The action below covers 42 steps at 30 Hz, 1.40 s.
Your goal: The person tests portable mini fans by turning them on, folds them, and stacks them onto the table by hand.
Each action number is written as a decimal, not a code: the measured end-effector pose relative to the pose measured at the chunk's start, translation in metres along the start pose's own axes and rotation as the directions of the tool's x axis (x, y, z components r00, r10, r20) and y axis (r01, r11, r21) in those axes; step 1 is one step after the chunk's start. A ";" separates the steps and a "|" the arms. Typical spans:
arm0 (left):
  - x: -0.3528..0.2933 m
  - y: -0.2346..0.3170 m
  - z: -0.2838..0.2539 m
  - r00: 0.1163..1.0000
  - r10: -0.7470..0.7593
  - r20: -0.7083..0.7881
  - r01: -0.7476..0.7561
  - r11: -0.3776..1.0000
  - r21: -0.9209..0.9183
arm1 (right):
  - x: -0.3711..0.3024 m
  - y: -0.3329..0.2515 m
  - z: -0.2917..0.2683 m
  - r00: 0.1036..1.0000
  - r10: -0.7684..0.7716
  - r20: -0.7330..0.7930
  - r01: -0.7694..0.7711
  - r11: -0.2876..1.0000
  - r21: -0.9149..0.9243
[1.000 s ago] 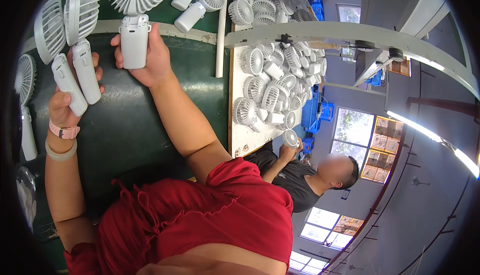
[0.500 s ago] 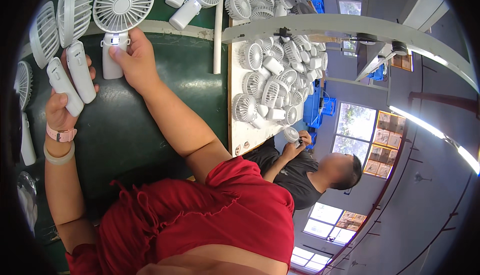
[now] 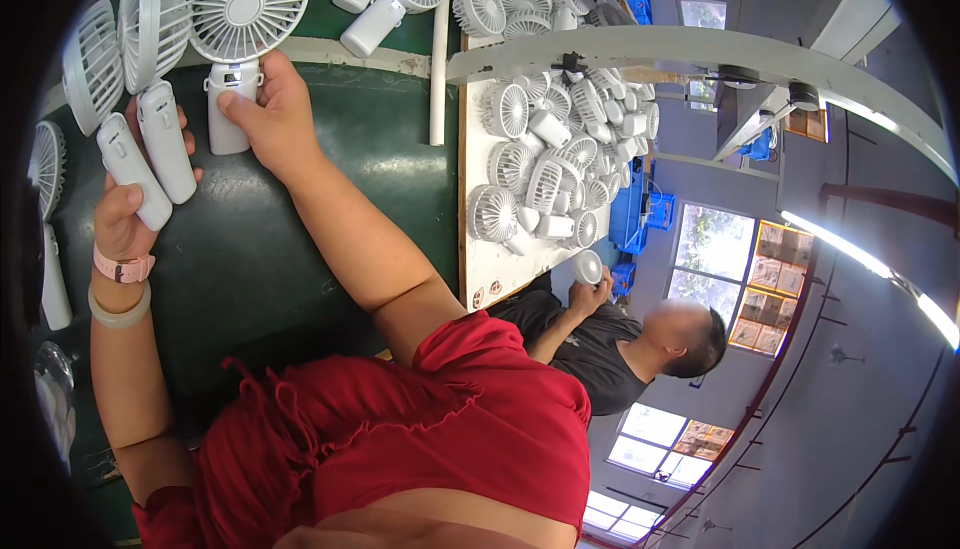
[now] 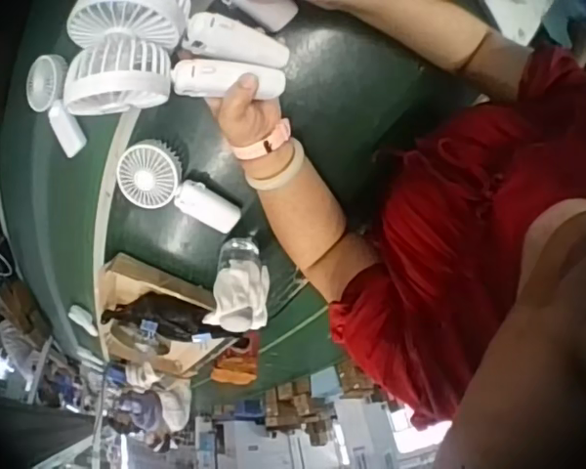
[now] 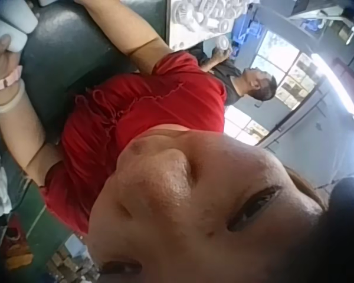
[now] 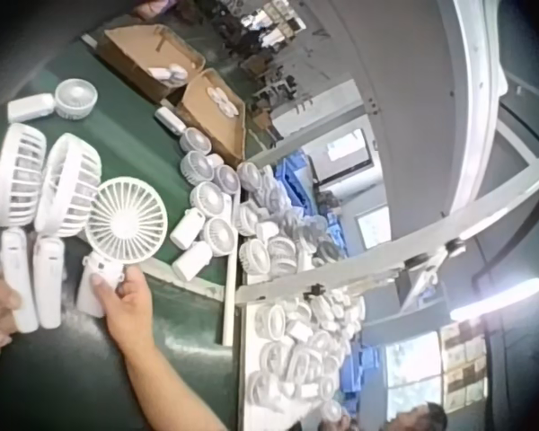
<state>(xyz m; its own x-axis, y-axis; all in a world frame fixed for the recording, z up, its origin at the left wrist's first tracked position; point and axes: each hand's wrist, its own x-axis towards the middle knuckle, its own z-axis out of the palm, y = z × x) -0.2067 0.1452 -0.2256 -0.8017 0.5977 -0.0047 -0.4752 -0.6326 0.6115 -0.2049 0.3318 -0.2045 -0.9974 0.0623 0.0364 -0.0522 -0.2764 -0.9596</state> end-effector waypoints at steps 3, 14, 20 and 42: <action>0.000 -0.004 0.000 0.999 0.039 -0.035 -0.040 0.998 -0.047 | 0.001 -0.002 -0.001 0.999 0.043 -0.005 -0.043 0.999 0.005; -0.003 -0.005 0.004 0.995 0.032 -0.093 -0.024 0.996 0.087 | 0.004 0.000 -0.001 0.998 0.054 0.014 -0.054 0.998 0.032; 0.001 -0.009 0.006 0.998 0.002 -0.068 0.015 0.970 0.244 | -0.006 0.001 0.015 0.988 0.113 0.109 -0.144 0.932 0.332; 0.005 -0.017 0.028 0.948 0.318 -0.014 -0.263 0.808 0.527 | -0.009 0.001 0.007 0.849 0.017 0.529 -0.423 0.623 0.658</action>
<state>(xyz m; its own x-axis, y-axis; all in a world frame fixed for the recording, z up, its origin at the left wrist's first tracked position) -0.1924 0.1729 -0.2142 -0.9164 0.3581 0.1788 0.0181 -0.4091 0.9123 -0.1962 0.3244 -0.2039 -0.8736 -0.4590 0.1618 0.3564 -0.8297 -0.4297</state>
